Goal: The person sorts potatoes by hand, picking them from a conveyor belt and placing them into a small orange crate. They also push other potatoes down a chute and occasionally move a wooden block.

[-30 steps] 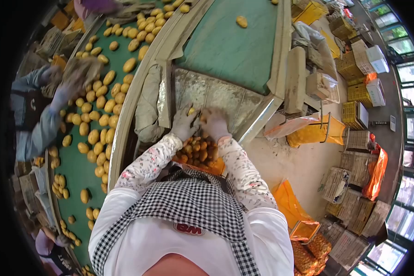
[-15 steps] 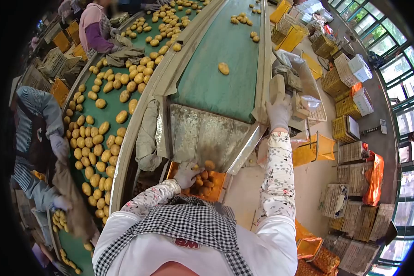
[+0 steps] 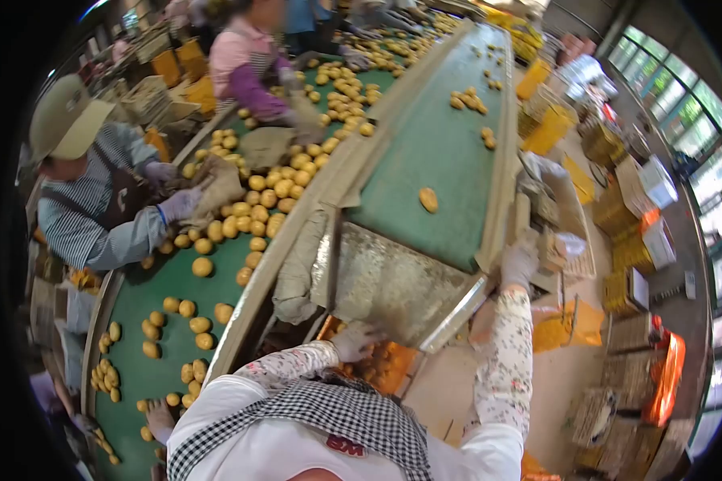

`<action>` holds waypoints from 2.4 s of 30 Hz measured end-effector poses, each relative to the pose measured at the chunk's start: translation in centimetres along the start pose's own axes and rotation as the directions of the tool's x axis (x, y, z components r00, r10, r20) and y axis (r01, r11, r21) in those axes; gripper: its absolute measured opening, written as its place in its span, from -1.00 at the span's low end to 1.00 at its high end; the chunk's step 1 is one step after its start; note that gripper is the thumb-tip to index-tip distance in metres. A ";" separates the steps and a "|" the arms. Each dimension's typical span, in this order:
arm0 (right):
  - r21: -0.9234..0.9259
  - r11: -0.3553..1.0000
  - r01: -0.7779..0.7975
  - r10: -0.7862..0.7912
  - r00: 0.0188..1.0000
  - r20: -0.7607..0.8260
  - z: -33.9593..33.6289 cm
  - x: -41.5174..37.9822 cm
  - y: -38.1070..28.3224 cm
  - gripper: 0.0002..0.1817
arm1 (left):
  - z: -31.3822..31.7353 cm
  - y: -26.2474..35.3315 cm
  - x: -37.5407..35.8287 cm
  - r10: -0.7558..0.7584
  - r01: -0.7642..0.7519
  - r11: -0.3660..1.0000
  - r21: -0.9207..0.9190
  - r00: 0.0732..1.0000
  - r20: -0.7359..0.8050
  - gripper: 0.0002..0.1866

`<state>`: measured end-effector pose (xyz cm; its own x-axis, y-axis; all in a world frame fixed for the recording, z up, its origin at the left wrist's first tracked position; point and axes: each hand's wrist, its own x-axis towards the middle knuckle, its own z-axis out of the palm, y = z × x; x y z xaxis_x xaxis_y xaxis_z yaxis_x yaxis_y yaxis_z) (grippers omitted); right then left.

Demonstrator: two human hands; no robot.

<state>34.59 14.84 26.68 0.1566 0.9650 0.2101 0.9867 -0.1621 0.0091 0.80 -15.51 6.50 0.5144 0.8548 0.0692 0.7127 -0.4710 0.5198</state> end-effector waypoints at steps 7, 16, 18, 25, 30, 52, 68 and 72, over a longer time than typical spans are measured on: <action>0.007 0.999 0.051 -0.051 0.999 0.017 -0.8 -0.5 -0.3 -0.22 | 4.3 -0.7 1.8 0.179 -0.155 0.979 -0.135 0.964 0.195 -0.38; -0.039 0.964 0.262 -0.264 0.946 -0.190 0.1 -4.1 -6.0 -0.36 | 3.7 -3.0 3.0 0.451 -0.453 0.891 -0.011 0.884 0.121 -0.44; 0.207 0.887 0.413 -0.384 0.908 -0.167 2.0 -6.0 -8.6 -0.27 | 2.7 -3.7 3.9 0.519 -0.521 0.852 0.056 0.854 0.050 -0.46; 0.497 0.727 0.474 -0.499 0.862 -0.091 9.6 -7.5 -16.4 -0.06 | 1.8 -5.5 8.5 0.521 -0.518 0.854 -0.060 0.852 0.059 -0.65; 0.338 0.752 0.566 -0.548 0.821 -0.157 8.5 -12.0 -18.1 -0.20 | 1.4 -7.1 8.5 0.493 -0.481 0.869 -0.117 0.861 0.122 -0.69; 0.659 0.750 -0.051 0.064 0.998 0.005 10.6 16.8 -13.6 -0.21 | -1.5 -8.0 11.4 0.505 -0.484 0.862 -0.149 0.845 0.177 -0.43; 0.759 0.512 0.402 -0.400 0.894 -0.203 4.5 -6.9 -17.8 -0.71 | -3.6 -5.0 10.3 0.444 -0.454 0.891 0.019 0.878 0.178 -0.49; 0.865 0.460 0.199 -0.260 0.962 -0.083 7.1 -12.6 -17.8 -0.77 | -3.2 -5.2 10.3 0.414 -0.427 0.904 -0.007 0.872 0.262 -0.51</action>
<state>15.39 7.08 16.91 -0.1095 0.9534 0.2812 0.5222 0.2959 -0.7998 0.87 -3.57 7.24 0.8683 0.4932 0.0525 0.4215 -0.7895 0.4462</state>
